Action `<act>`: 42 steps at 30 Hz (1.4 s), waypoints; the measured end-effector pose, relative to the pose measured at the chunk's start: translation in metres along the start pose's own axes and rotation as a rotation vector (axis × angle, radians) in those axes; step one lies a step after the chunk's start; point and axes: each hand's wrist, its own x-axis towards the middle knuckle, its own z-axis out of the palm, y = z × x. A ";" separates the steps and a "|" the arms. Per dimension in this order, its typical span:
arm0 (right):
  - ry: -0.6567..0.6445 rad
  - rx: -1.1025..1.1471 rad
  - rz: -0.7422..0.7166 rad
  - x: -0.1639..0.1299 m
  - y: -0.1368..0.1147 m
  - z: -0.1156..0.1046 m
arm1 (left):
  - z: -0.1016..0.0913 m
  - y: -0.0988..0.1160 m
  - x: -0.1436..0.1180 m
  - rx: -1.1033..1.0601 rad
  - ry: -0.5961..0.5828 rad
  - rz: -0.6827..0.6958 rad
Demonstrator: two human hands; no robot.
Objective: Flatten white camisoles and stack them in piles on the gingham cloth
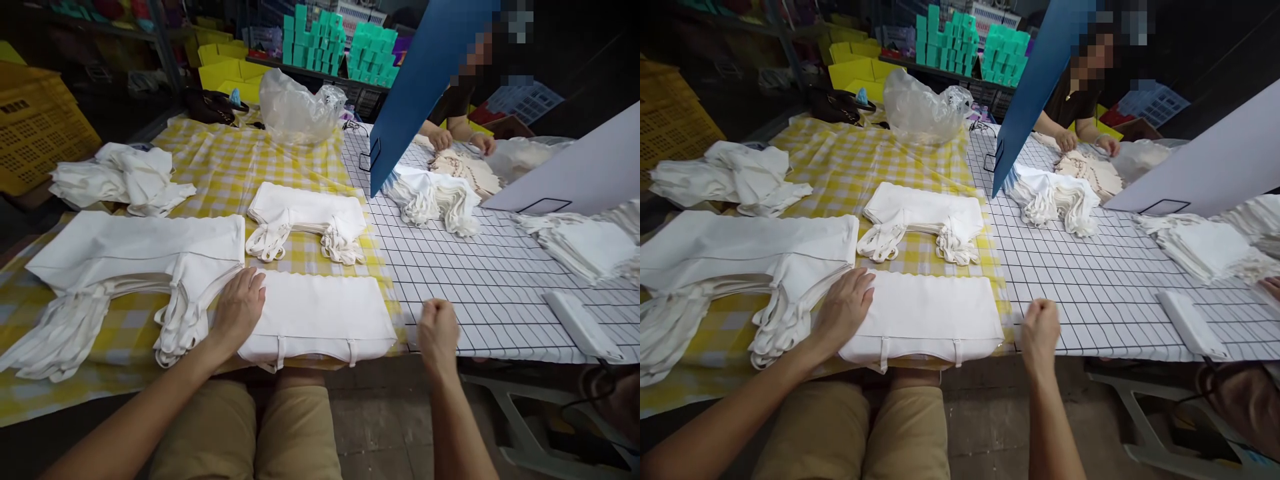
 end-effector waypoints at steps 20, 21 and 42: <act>-0.392 -0.244 -0.673 -0.055 -0.022 0.040 | 0.004 -0.004 -0.002 -0.009 0.058 0.019; -0.173 -0.306 -0.426 -0.042 -0.010 0.029 | 0.004 -0.004 -0.002 -0.004 0.056 0.018; -0.301 -0.255 -0.095 0.009 -0.031 0.042 | -0.025 0.002 -0.001 0.128 -0.096 -0.246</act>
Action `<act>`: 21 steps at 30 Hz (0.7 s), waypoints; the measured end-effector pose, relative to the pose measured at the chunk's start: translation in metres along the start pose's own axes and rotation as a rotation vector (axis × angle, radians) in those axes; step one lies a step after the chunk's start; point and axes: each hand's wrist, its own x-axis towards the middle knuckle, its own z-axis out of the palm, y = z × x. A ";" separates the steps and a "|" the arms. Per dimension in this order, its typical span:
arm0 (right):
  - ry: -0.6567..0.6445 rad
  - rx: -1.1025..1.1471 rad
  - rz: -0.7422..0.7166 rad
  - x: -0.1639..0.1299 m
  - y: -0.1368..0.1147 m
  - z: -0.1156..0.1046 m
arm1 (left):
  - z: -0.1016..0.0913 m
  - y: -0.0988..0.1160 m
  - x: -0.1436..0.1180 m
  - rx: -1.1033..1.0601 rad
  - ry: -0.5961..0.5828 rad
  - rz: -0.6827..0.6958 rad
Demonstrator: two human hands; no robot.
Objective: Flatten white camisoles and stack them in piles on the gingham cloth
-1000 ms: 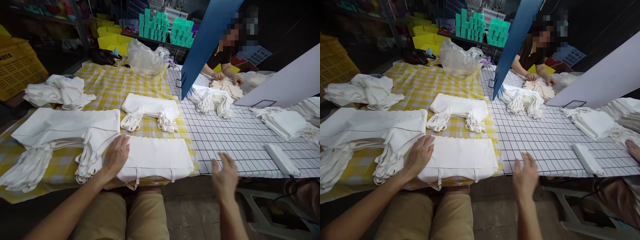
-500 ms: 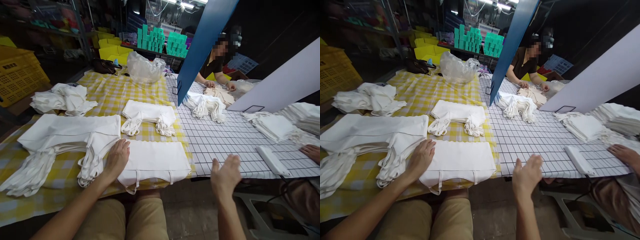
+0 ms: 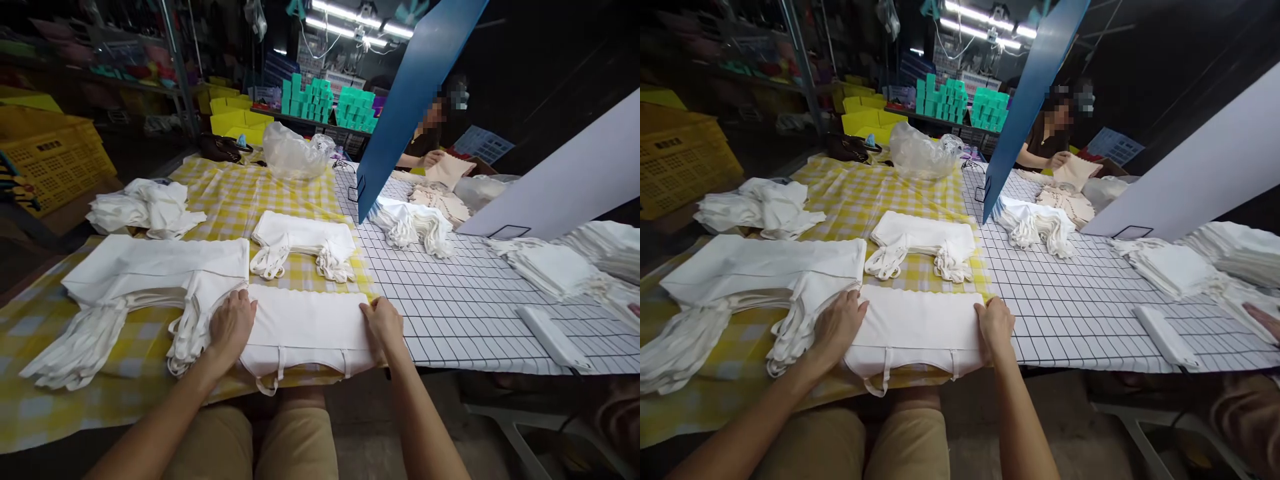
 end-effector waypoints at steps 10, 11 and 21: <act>-0.074 0.267 -0.036 0.005 -0.006 0.001 | -0.016 -0.010 0.027 -0.146 -0.354 -0.159; -0.106 0.298 -0.041 0.005 -0.006 -0.001 | -0.015 -0.012 0.029 -0.165 -0.380 -0.158; -0.320 0.703 0.019 -0.005 0.004 -0.027 | -0.016 -0.013 0.028 -0.597 -0.286 -0.111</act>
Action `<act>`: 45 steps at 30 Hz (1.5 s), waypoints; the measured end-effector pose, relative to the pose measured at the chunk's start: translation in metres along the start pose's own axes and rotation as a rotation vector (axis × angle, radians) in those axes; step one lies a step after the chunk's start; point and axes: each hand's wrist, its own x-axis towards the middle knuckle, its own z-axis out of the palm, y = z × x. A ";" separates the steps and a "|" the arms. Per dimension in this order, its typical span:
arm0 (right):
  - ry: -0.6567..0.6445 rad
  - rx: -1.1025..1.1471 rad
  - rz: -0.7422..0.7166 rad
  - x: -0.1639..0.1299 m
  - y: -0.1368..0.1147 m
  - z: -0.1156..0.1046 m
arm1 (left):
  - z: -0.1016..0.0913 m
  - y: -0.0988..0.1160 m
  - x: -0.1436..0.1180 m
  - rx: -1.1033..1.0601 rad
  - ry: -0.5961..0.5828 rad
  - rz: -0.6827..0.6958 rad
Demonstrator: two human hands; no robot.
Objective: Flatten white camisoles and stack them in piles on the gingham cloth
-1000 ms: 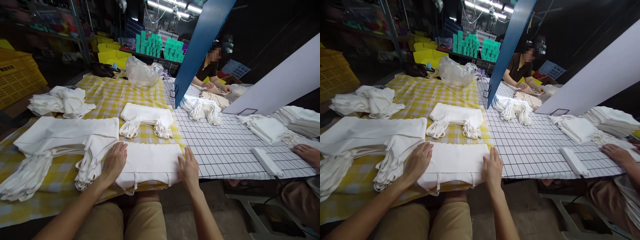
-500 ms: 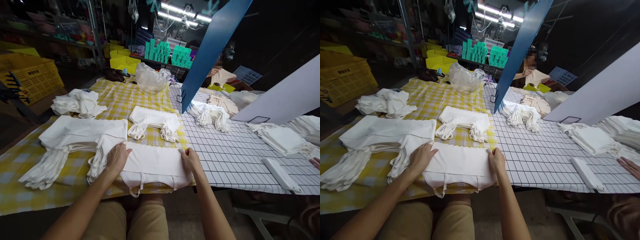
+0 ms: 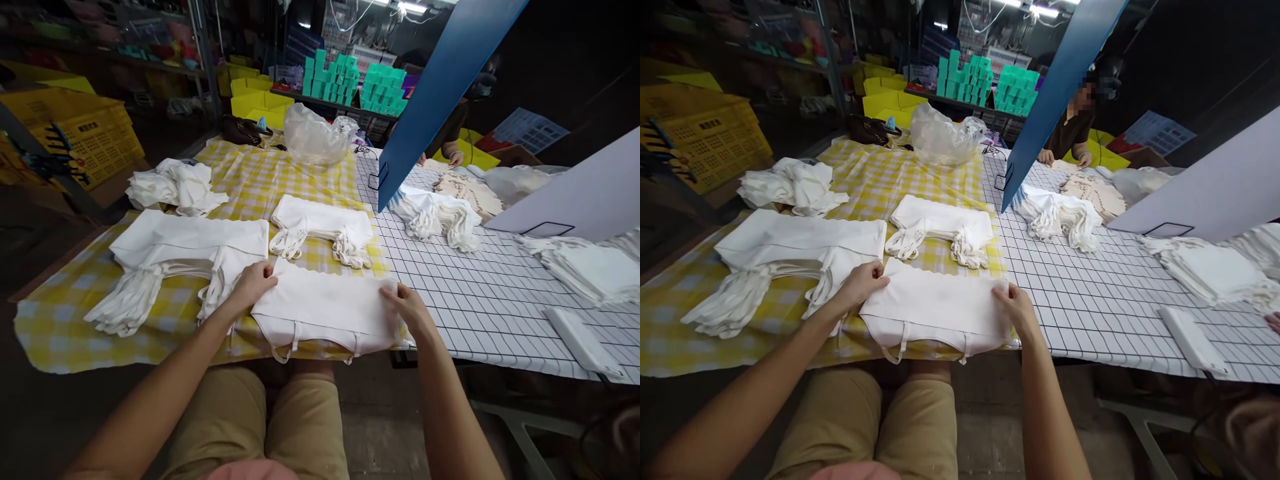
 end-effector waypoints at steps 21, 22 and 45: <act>0.075 -0.006 -0.514 -0.029 -0.062 -0.066 | -0.077 0.031 0.000 -0.454 0.011 0.528; -0.021 -0.033 -0.490 -0.035 -0.042 -0.062 | -0.065 0.016 -0.011 -0.369 -0.042 0.545; -0.140 -0.243 -0.484 -0.087 0.041 -0.045 | -0.028 -0.031 -0.083 -0.193 -0.195 0.544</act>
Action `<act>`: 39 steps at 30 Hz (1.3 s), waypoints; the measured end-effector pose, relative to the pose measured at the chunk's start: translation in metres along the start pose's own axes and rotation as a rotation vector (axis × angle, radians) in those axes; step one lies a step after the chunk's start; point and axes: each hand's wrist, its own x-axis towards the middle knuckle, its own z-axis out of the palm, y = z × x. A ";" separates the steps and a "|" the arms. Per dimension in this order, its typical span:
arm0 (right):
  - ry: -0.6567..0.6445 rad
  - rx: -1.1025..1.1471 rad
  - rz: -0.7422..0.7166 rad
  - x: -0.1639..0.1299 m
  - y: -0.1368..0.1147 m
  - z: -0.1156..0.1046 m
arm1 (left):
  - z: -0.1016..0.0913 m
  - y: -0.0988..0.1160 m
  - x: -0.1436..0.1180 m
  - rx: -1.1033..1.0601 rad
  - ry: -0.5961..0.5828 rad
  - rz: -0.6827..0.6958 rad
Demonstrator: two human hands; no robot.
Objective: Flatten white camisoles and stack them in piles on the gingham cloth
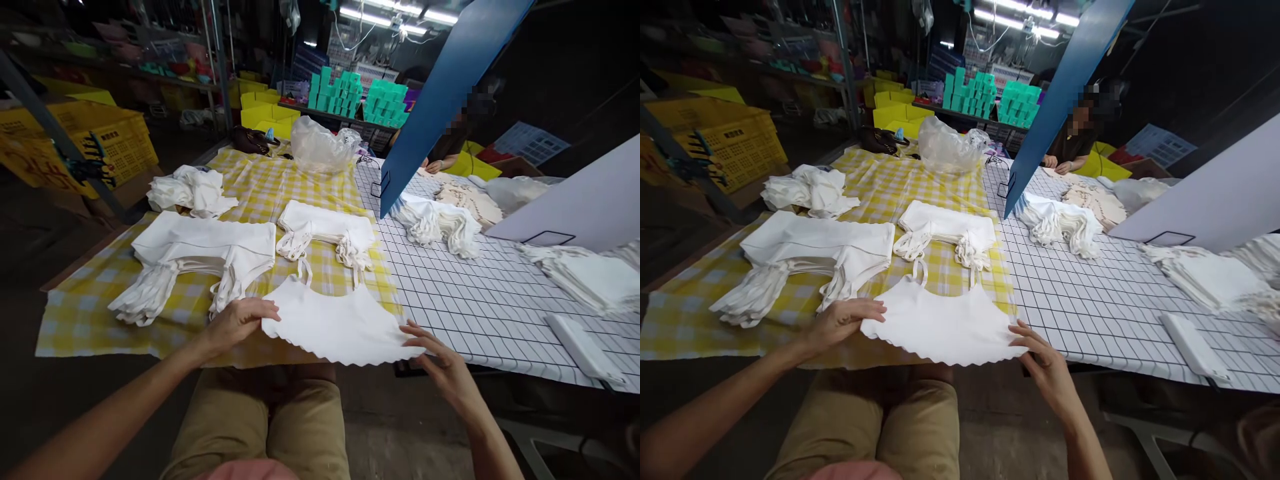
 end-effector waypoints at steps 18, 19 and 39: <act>0.244 -0.067 0.365 0.111 0.002 0.033 | 0.014 -0.024 0.100 0.337 0.256 -0.498; 0.267 -0.154 0.370 0.114 0.008 0.039 | 0.019 -0.027 0.103 0.414 0.258 -0.484; -0.067 -0.300 -0.309 0.070 -0.060 0.137 | 0.088 0.027 0.028 0.599 0.178 -0.253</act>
